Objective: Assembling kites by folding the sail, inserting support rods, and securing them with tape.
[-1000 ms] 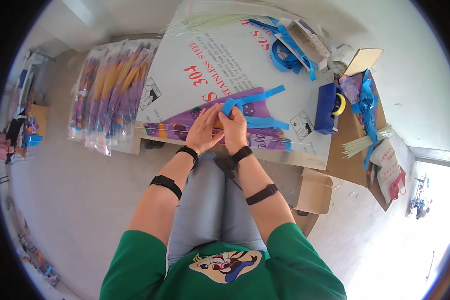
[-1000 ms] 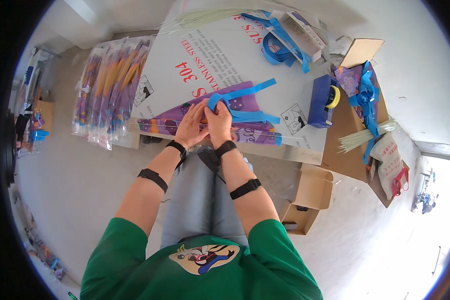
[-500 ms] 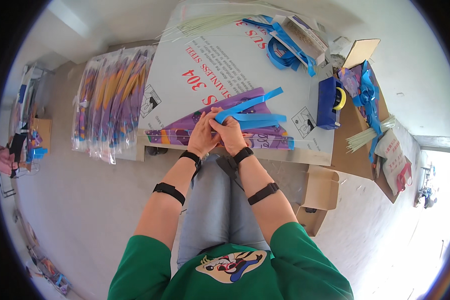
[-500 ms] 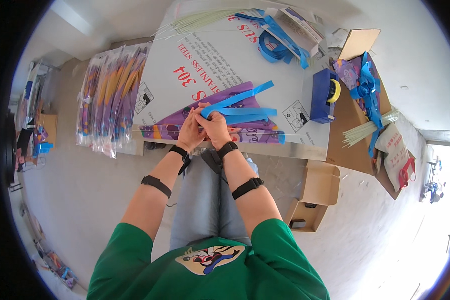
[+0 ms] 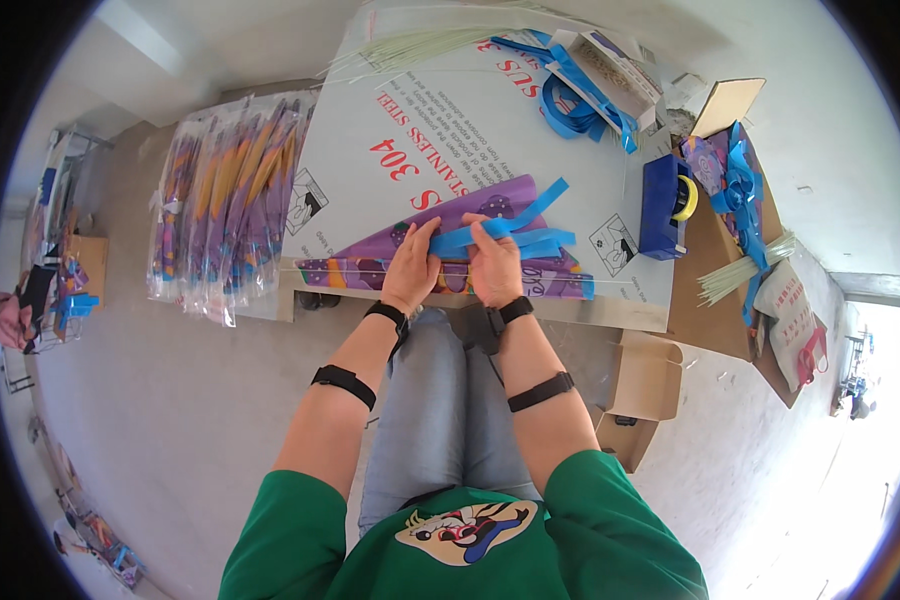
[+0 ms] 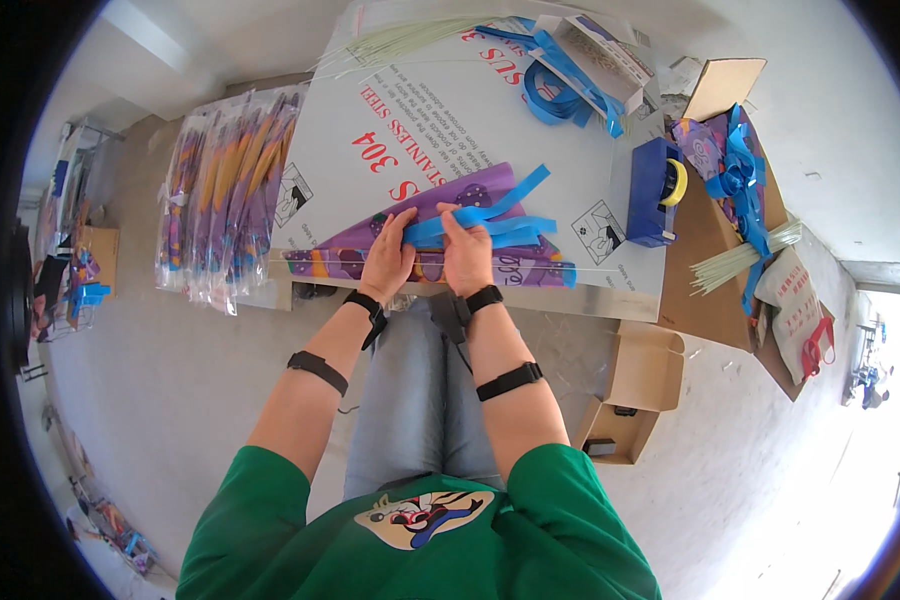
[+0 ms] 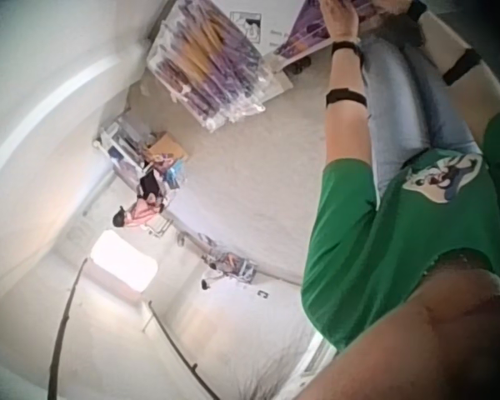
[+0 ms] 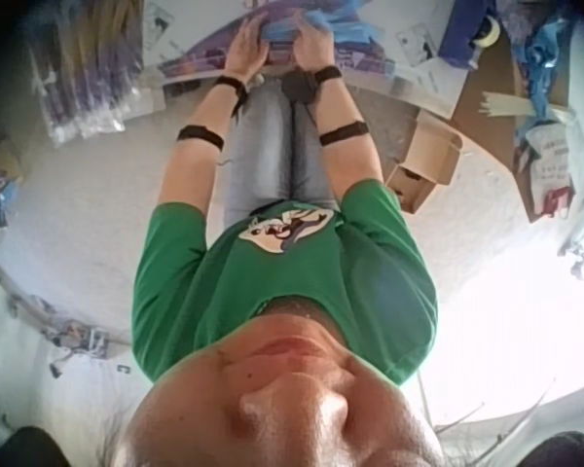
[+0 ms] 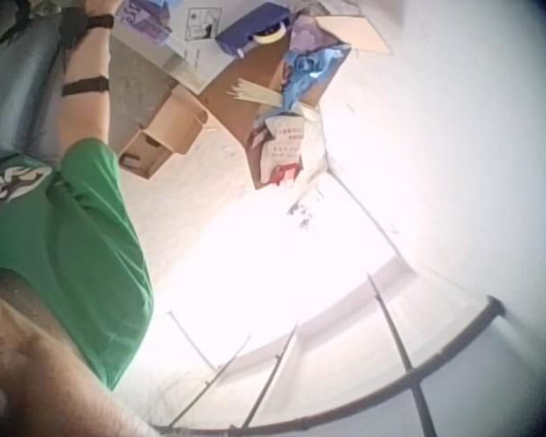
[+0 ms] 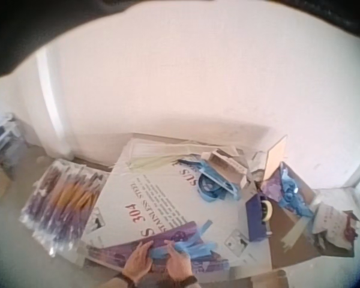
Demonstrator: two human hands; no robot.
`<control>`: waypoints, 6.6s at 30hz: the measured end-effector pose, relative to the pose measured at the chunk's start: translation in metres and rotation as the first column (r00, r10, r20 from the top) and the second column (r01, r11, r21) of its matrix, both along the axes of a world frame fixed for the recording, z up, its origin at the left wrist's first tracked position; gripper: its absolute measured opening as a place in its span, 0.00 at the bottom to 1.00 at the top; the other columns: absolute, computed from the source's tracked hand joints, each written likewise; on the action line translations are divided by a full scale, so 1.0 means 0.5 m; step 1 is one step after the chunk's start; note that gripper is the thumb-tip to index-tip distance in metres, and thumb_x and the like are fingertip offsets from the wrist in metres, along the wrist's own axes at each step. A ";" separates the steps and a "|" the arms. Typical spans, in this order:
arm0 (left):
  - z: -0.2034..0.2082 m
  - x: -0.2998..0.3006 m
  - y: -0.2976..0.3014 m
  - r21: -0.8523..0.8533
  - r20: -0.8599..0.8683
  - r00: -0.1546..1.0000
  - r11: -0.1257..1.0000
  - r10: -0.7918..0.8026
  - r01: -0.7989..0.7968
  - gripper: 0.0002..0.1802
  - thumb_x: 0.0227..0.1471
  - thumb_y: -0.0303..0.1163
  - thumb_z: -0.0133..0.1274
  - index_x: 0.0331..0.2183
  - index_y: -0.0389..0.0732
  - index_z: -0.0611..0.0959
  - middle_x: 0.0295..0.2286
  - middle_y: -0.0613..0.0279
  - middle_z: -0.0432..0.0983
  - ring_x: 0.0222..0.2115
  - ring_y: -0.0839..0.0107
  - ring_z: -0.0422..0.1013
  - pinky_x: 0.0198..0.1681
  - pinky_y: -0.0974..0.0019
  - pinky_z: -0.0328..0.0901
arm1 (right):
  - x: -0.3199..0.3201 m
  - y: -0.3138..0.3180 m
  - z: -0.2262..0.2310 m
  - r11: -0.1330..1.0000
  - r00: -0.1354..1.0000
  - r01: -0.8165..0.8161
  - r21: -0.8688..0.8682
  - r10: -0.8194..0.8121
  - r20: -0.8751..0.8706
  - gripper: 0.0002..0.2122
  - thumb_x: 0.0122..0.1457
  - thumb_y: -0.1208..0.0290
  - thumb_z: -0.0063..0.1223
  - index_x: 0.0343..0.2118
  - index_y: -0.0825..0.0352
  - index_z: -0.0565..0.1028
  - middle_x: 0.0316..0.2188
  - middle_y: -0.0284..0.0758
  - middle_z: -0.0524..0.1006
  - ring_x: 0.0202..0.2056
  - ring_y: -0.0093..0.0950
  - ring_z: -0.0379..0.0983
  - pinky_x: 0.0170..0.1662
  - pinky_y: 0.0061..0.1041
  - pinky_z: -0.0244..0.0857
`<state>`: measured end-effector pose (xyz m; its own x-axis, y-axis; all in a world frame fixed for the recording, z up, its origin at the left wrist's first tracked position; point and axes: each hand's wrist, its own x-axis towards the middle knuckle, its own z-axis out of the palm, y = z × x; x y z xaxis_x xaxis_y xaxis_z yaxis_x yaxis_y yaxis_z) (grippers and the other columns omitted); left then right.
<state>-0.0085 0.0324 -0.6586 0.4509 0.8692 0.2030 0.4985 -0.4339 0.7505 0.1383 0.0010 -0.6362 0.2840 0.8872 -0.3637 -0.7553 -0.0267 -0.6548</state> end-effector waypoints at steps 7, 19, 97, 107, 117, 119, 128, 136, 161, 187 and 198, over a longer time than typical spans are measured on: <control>0.006 -0.003 0.004 0.028 -0.003 0.999 0.999 -0.032 0.032 0.31 0.47 0.17 0.43 0.55 0.40 0.64 0.54 0.53 0.62 0.55 0.53 0.60 0.63 0.57 0.54 | 0.054 -0.040 -0.005 0.972 0.963 0.213 -0.097 -0.192 0.191 0.06 0.60 0.76 0.52 0.39 0.70 0.74 0.37 0.36 0.75 0.41 0.27 0.72 0.48 0.25 0.67; 0.004 -0.011 0.006 -0.025 0.130 0.991 1.000 -0.013 0.016 0.30 0.44 0.11 0.43 0.50 0.44 0.73 0.52 0.53 0.66 0.52 0.51 0.64 0.56 0.58 0.60 | 0.027 -0.041 -0.010 0.931 0.880 0.239 -0.277 -0.087 0.467 0.05 0.60 0.72 0.53 0.37 0.65 0.78 0.33 0.28 0.77 0.26 0.16 0.68 0.26 0.18 0.64; 0.044 -0.103 0.014 0.171 -0.643 0.700 0.834 -0.309 0.525 0.38 0.53 0.52 0.49 0.60 0.45 0.61 0.62 0.59 0.49 0.63 0.59 0.45 0.65 0.53 0.44 | 0.211 -0.145 0.030 0.749 -0.736 -0.429 -0.505 0.035 0.677 0.31 0.53 0.60 0.55 0.60 0.62 0.61 0.62 0.38 0.57 0.63 0.37 0.51 0.64 0.42 0.46; 0.077 -0.084 0.018 0.234 -0.676 0.672 0.777 -0.302 0.584 0.36 0.42 0.37 0.56 0.55 0.40 0.69 0.53 0.59 0.60 0.57 0.61 0.56 0.64 0.54 0.48 | 0.235 -0.150 0.013 0.776 -0.647 -0.507 -0.376 -0.055 0.760 0.27 0.46 0.76 0.54 0.54 0.69 0.66 0.57 0.44 0.63 0.61 0.40 0.56 0.62 0.41 0.53; 0.074 -0.086 0.034 0.164 -0.660 0.685 0.830 -0.309 0.533 0.30 0.45 0.31 0.55 0.53 0.45 0.73 0.47 0.62 0.65 0.52 0.65 0.61 0.61 0.54 0.51 | 0.251 -0.154 0.028 0.903 -0.529 -0.333 -0.270 0.058 0.847 0.18 0.49 0.78 0.51 0.46 0.64 0.73 0.46 0.41 0.74 0.49 0.39 0.70 0.50 0.34 0.68; 0.073 -0.089 0.046 0.121 -0.551 0.752 0.858 -0.360 0.500 0.26 0.47 0.30 0.55 0.51 0.46 0.74 0.44 0.62 0.70 0.48 0.65 0.66 0.61 0.54 0.50 | 0.272 -0.148 0.025 0.913 -0.396 -0.350 -0.212 0.061 0.916 0.12 0.50 0.76 0.52 0.39 0.63 0.76 0.40 0.40 0.77 0.42 0.39 0.74 0.45 0.33 0.70; 0.078 -0.104 0.119 -0.369 -0.178 0.902 0.876 -0.394 0.310 0.21 0.46 0.21 0.55 0.45 0.38 0.75 0.38 0.55 0.77 0.41 0.60 0.73 0.46 0.63 0.67 | 0.307 -0.076 0.057 0.811 -0.016 -0.284 -0.512 0.530 0.848 0.09 0.51 0.75 0.58 0.37 0.68 0.78 0.28 0.37 0.79 0.30 0.25 0.75 0.37 0.22 0.68; 0.074 -0.095 0.181 -0.465 -0.162 0.890 0.828 -0.427 0.312 0.20 0.44 0.17 0.55 0.43 0.37 0.77 0.34 0.57 0.77 0.36 0.65 0.73 0.43 0.66 0.67 | 0.322 -0.034 0.046 0.812 0.052 -0.249 -0.528 0.556 0.830 0.10 0.47 0.76 0.61 0.35 0.67 0.78 0.29 0.36 0.80 0.32 0.28 0.76 0.38 0.26 0.69; 0.029 -0.031 0.001 0.236 -0.540 0.806 0.876 -0.241 0.420 0.31 0.56 0.44 0.48 0.60 0.51 0.63 0.61 0.66 0.53 0.62 0.64 0.49 0.64 0.50 0.44 | 0.173 -0.087 0.039 0.805 -0.627 -0.466 -0.366 -0.009 0.779 0.26 0.51 0.67 0.55 0.55 0.65 0.66 0.58 0.38 0.64 0.58 0.34 0.61 0.60 0.37 0.56; 0.085 -0.103 0.134 -0.098 -0.643 0.717 0.957 -0.270 0.274 0.22 0.50 0.51 0.53 0.28 0.39 0.79 0.25 0.53 0.77 0.30 0.52 0.74 0.33 0.51 0.67 | 0.309 -0.079 0.055 0.708 -0.582 -0.173 -0.685 0.488 0.650 0.10 0.54 0.62 0.54 0.32 0.64 0.75 0.31 0.41 0.78 0.38 0.42 0.74 0.41 0.42 0.67; 0.109 -0.016 0.097 0.041 -0.872 0.490 0.997 0.007 0.059 0.24 0.49 0.54 0.54 0.37 0.42 0.80 0.40 0.59 0.76 0.44 0.58 0.71 0.44 0.51 0.64 | 0.302 -0.075 0.063 0.736 -0.614 0.142 -0.662 0.591 0.524 0.21 0.45 0.57 0.65 0.38 0.65 0.73 0.38 0.39 0.75 0.45 0.40 0.71 0.46 0.41 0.65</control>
